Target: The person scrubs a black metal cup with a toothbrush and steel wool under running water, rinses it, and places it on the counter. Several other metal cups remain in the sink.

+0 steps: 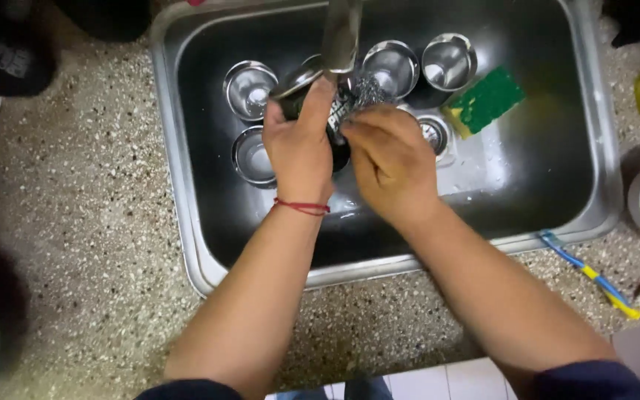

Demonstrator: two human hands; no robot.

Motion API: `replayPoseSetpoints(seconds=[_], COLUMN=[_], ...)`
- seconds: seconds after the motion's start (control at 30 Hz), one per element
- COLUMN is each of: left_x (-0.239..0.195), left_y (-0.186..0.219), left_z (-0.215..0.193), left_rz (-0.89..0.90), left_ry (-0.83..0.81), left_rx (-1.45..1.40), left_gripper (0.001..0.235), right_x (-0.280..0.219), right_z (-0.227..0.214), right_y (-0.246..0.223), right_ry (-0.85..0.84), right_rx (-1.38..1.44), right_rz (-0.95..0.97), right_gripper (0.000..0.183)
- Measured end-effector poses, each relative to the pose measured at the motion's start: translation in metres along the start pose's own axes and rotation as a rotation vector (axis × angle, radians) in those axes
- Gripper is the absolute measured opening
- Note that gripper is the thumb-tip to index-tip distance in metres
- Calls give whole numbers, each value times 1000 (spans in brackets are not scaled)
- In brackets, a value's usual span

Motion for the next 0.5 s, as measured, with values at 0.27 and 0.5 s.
replayPoseSetpoints(seconds=[0.27,0.5], left_x=[10,9], left_y=[-12,-19], left_z=[-2,-4], left_rz=[51,-16], left_ry=[-72,-64], left_rx=[-120,-90], left_gripper=[42,41], right_x=[-5,6], right_z=[6,-1], right_y=[9,-8], right_ry=[-54,-25], right_rx=[-118,48], right_rz=[21,-32], right_gripper=[21,19])
Point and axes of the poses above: each hand's wrist, its own x-axis towards the middle knuckle, its own z-axis out of the palm, y = z × x, the point moved 8 cm from there along x, towards the middle knuckle, and after that the axes turned 12 degrees about -x, right-handed, at the moved point
